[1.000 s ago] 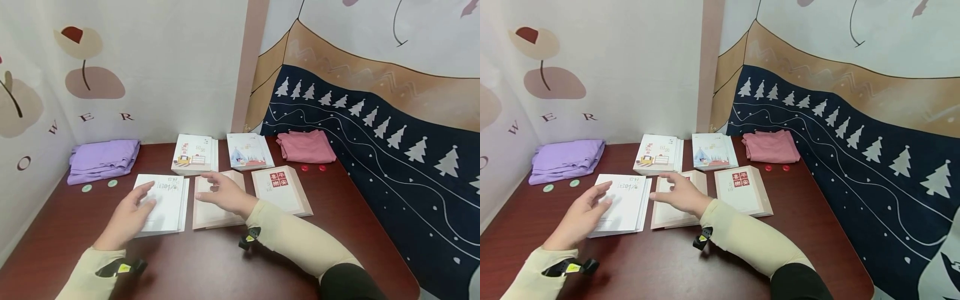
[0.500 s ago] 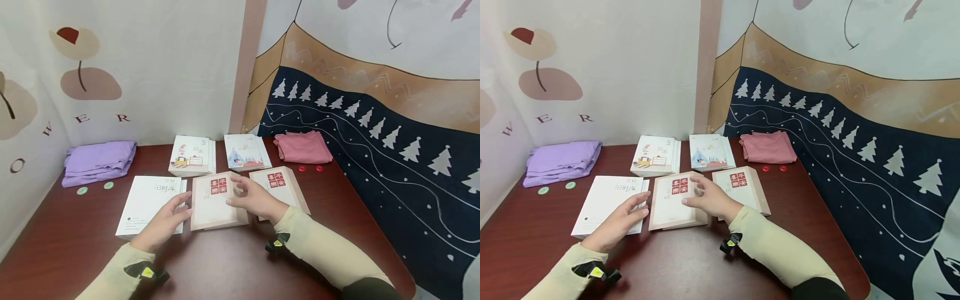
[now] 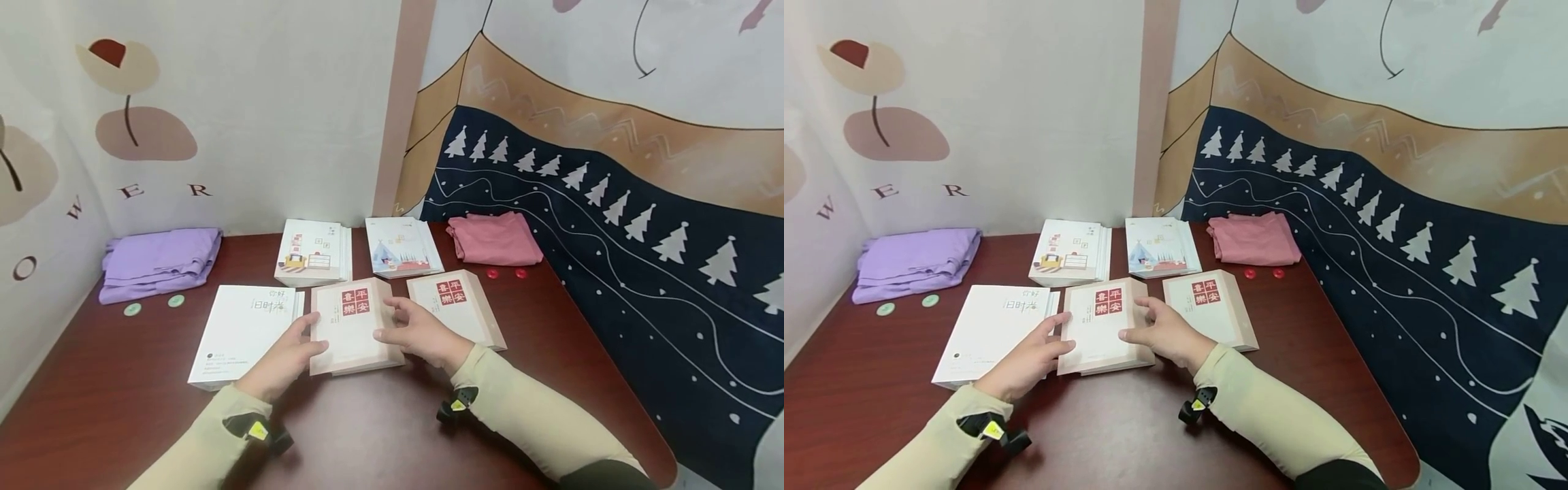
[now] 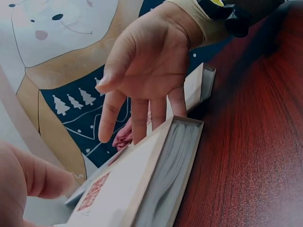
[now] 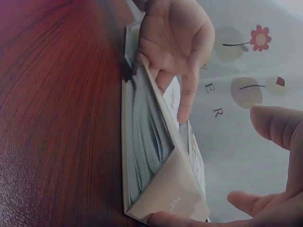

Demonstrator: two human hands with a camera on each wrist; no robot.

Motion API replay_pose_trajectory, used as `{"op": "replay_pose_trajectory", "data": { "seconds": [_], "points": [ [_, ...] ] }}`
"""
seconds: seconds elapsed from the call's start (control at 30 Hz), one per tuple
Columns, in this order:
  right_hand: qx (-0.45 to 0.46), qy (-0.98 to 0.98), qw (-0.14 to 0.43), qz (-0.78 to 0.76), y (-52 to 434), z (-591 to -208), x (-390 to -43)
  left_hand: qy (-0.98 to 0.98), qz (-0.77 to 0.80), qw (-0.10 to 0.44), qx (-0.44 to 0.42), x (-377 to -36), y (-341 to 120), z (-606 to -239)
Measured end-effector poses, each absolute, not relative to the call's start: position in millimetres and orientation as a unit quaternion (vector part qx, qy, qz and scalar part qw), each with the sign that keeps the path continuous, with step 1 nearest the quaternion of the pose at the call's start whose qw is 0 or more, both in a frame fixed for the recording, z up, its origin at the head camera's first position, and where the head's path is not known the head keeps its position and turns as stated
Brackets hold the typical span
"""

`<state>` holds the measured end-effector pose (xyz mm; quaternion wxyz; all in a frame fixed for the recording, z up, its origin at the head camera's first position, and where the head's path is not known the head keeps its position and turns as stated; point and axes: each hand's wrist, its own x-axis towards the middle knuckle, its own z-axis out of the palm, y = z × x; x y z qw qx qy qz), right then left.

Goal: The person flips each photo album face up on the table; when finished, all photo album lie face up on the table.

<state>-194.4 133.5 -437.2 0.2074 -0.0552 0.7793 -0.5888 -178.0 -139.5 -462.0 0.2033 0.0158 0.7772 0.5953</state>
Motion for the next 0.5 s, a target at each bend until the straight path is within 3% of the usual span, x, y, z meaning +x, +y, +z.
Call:
{"op": "replay_pose_trajectory", "data": {
  "seconds": [0.5],
  "points": [
    [-0.037, 0.773, 0.223, -0.592, 135.5, -434.3, -195.1, 0.789, 0.579, 0.203, 0.016, -182.6, -135.7, -459.3]
  ]
}}
